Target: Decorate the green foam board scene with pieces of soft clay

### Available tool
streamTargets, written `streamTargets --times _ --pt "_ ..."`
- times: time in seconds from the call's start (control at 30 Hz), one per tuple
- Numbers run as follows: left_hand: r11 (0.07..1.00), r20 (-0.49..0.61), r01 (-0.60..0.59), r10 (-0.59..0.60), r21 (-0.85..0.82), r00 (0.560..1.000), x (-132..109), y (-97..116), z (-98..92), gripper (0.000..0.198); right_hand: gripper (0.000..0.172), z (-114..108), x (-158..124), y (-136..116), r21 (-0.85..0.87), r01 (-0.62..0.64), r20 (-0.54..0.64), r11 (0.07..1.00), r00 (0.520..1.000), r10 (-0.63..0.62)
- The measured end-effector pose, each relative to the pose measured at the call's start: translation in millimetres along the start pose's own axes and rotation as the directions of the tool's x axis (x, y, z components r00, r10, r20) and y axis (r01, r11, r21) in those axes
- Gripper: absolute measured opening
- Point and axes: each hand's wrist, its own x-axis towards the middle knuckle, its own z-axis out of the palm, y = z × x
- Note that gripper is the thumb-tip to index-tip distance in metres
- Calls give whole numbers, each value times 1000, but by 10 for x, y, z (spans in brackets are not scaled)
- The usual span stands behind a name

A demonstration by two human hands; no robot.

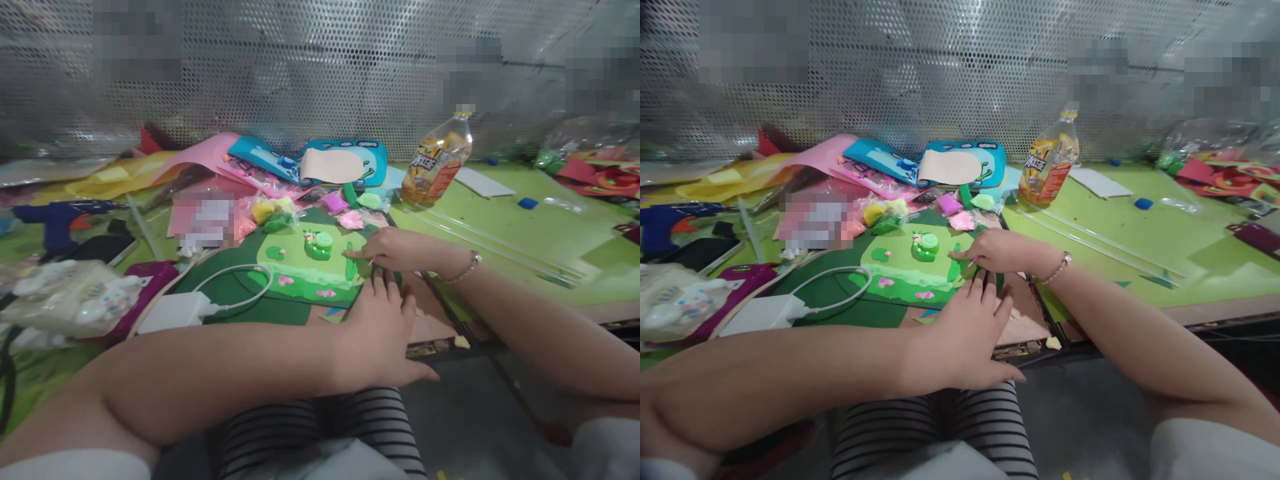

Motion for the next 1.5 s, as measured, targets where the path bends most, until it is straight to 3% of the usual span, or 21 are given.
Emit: streamTargets --times 0.3,0.67,0.93,1.13,1.3,1.5 --pt "1000 10 -10 10 -4 1000 -4 -1 -27 106 58 -2 -3 -6 2 55 6 998 998 -55" --pt "1000 -12 -6 6 -14 1000 -3 -9 21 106 55 -1 -11 -8 39 106 6 994 994 -106" --pt "1000 1 -11 11 -21 1000 -13 -7 -41 106 52 -19 -21 -5 17 13 -82 1000 997 -12" --pt "1000 22 -10 10 8 1000 -2 -13 -44 106 56 -4 -15 -1 84 126 -12 988 992 -125" --pt "1000 18 -25 24 9 1000 11 -26 -41 105 53 1 -5 -24 8 114 -12 993 993 -114" --pt "1000 -1 -6 6 -2 1000 -11 -20 -41 106 52 16 5 24 -90 91 -98 992 990 -100"
